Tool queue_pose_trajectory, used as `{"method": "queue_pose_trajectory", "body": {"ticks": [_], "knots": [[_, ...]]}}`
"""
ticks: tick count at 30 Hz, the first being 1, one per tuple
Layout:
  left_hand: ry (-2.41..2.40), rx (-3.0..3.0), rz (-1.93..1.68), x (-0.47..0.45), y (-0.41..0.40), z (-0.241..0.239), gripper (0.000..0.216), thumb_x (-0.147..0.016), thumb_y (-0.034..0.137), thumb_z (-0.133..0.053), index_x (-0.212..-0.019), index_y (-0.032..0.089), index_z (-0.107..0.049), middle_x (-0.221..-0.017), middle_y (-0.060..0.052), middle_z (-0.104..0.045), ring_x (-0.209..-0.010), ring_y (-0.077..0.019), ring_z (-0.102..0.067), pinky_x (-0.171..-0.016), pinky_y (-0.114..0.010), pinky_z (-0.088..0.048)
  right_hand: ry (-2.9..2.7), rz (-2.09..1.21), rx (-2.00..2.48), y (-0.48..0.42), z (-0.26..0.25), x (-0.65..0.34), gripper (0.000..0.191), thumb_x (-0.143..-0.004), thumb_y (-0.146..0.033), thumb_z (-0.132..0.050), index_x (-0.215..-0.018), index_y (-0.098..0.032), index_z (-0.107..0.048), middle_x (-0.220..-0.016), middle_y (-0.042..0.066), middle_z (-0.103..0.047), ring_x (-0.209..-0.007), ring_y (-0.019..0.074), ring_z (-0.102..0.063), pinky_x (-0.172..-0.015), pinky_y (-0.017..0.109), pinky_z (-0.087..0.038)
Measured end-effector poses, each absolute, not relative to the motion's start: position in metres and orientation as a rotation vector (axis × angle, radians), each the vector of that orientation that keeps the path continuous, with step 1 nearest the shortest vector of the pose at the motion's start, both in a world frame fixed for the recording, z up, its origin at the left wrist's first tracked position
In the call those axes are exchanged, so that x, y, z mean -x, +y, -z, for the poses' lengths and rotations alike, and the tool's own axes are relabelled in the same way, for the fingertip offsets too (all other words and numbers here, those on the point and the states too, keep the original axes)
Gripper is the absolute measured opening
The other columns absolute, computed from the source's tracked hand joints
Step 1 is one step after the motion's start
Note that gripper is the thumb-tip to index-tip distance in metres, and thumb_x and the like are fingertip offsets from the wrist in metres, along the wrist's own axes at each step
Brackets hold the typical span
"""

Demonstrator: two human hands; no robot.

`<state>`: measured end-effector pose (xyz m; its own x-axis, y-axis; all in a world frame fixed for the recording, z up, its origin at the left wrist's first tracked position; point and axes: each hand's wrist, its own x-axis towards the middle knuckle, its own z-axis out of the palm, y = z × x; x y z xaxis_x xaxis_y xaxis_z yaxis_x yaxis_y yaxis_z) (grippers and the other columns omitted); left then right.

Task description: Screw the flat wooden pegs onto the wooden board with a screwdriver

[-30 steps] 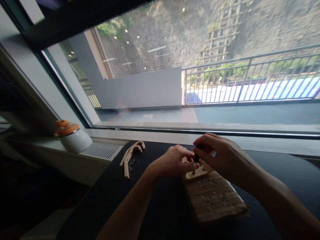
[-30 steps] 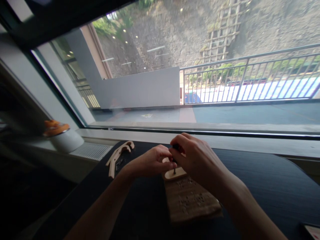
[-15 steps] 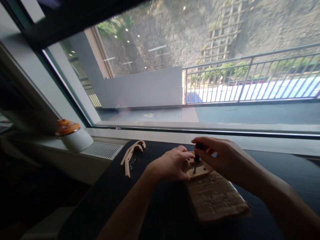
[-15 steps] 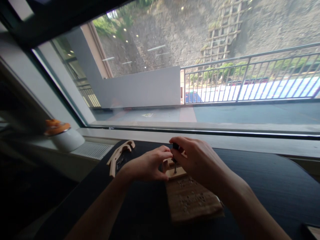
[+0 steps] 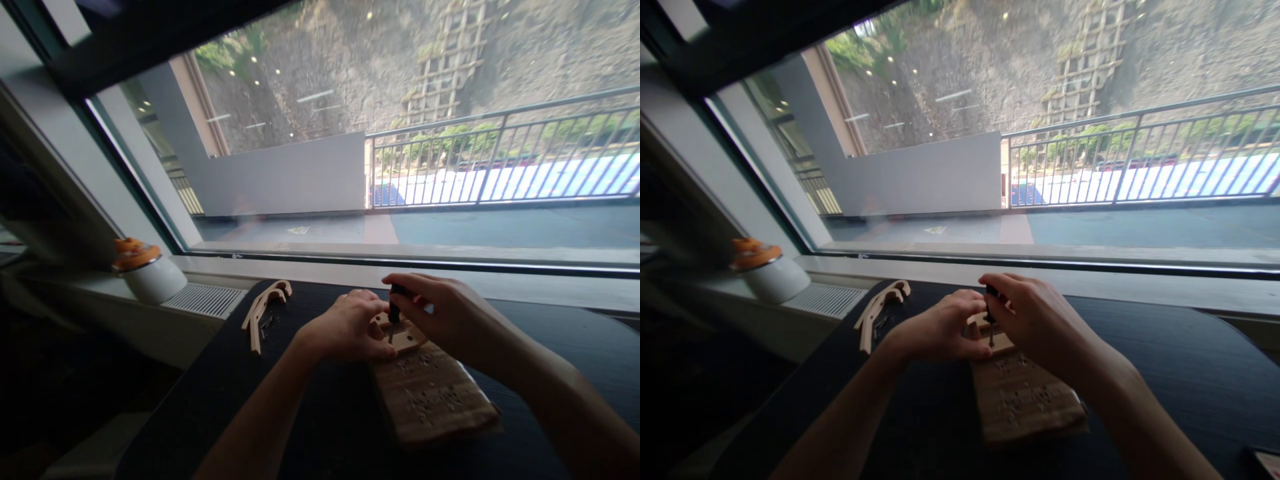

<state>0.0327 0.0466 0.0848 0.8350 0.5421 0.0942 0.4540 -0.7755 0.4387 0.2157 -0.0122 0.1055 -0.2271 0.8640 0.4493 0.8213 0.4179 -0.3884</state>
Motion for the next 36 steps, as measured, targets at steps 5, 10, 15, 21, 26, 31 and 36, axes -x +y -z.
{"method": "queue_pose_trajectory", "body": {"ticks": [5, 10, 15, 21, 26, 31, 36], "knots": [[0.763, -2.611, -0.283, -0.0359, 0.0455, -0.0894, 0.031, -0.078, 0.036, -0.067, -0.105, 0.019, -0.065, -0.108, -0.007, -0.062, -0.104, -0.0255, -0.054, -0.088, -0.035, -0.043, -2.057, -0.074, 1.409, -0.0099, -0.1045, -0.2152, 0.028, -0.088, -0.028, -0.051, -0.11, -0.021, -0.066, -0.09, 0.003, -0.073, -0.074, 0.0155, -0.067, -0.062, 0.025, -0.047], [0.737, -2.651, -0.265, -0.0363, 0.0442, -0.0903, 0.022, -0.081, 0.033, -0.064, -0.096, 0.018, -0.068, -0.101, -0.006, -0.064, -0.097, -0.0232, -0.057, -0.084, -0.033, -0.045, -2.031, -0.021, 1.457, -0.0082, -0.103, -0.2136, 0.021, -0.086, -0.033, -0.055, -0.099, -0.022, -0.066, -0.079, 0.001, -0.071, -0.065, 0.0152, -0.064, -0.056, 0.025, -0.043], [0.718, -2.657, -0.315, -0.0351, 0.0452, -0.0864, 0.021, -0.082, 0.034, -0.063, -0.096, 0.02, -0.07, -0.097, -0.005, -0.065, -0.092, -0.0218, -0.059, -0.082, -0.032, -0.045, -2.059, -0.033, 1.432, -0.0123, -0.1036, -0.2135, 0.024, -0.087, -0.031, -0.053, -0.106, -0.024, -0.065, -0.077, 0.0, -0.07, -0.062, 0.0133, -0.062, -0.055, 0.024, -0.042], [0.722, -2.667, -0.325, -0.0345, 0.0459, -0.084, 0.019, -0.082, 0.034, -0.064, -0.094, 0.02, -0.07, -0.097, -0.006, -0.064, -0.091, -0.0217, -0.059, -0.081, -0.032, -0.045, -2.1, -0.071, 1.353, -0.0142, -0.107, -0.2126, 0.024, -0.088, -0.027, -0.051, -0.105, -0.025, -0.067, -0.089, 0.001, -0.071, -0.065, 0.012, -0.062, -0.058, 0.023, -0.042], [0.742, -2.677, -0.296, -0.035, 0.0456, -0.0847, 0.018, -0.082, 0.035, -0.062, -0.089, 0.019, -0.068, -0.097, -0.005, -0.063, -0.094, -0.0214, -0.058, -0.084, -0.032, -0.044, -2.091, -0.02, 1.39, -0.0122, -0.1082, -0.2142, 0.021, -0.089, -0.028, -0.05, -0.099, -0.022, -0.067, -0.084, 0.001, -0.071, -0.066, 0.0131, -0.061, -0.058, 0.024, -0.041], [0.738, -2.679, -0.267, -0.0351, 0.0451, -0.0874, 0.019, -0.083, 0.035, -0.061, -0.091, 0.02, -0.067, -0.096, -0.004, -0.063, -0.094, -0.0219, -0.057, -0.085, -0.033, -0.043, -2.055, 0.033, 1.481, -0.0128, -0.1079, -0.2135, 0.017, -0.086, -0.032, -0.054, -0.092, -0.022, -0.067, -0.073, 0.0, -0.069, -0.06, 0.0135, -0.059, -0.053, 0.024, -0.039], [0.732, -2.646, -0.278, -0.0349, 0.0445, -0.0883, 0.019, -0.082, 0.034, -0.063, -0.095, 0.021, -0.068, -0.098, -0.005, -0.064, -0.094, -0.0225, -0.058, -0.085, -0.033, -0.043, -2.032, 0.036, 1.449, -0.0126, -0.1054, -0.21, 0.02, -0.085, -0.03, -0.054, -0.099, -0.022, -0.067, -0.071, 0.001, -0.069, -0.057, 0.0131, -0.059, -0.051, 0.023, -0.039]]}}
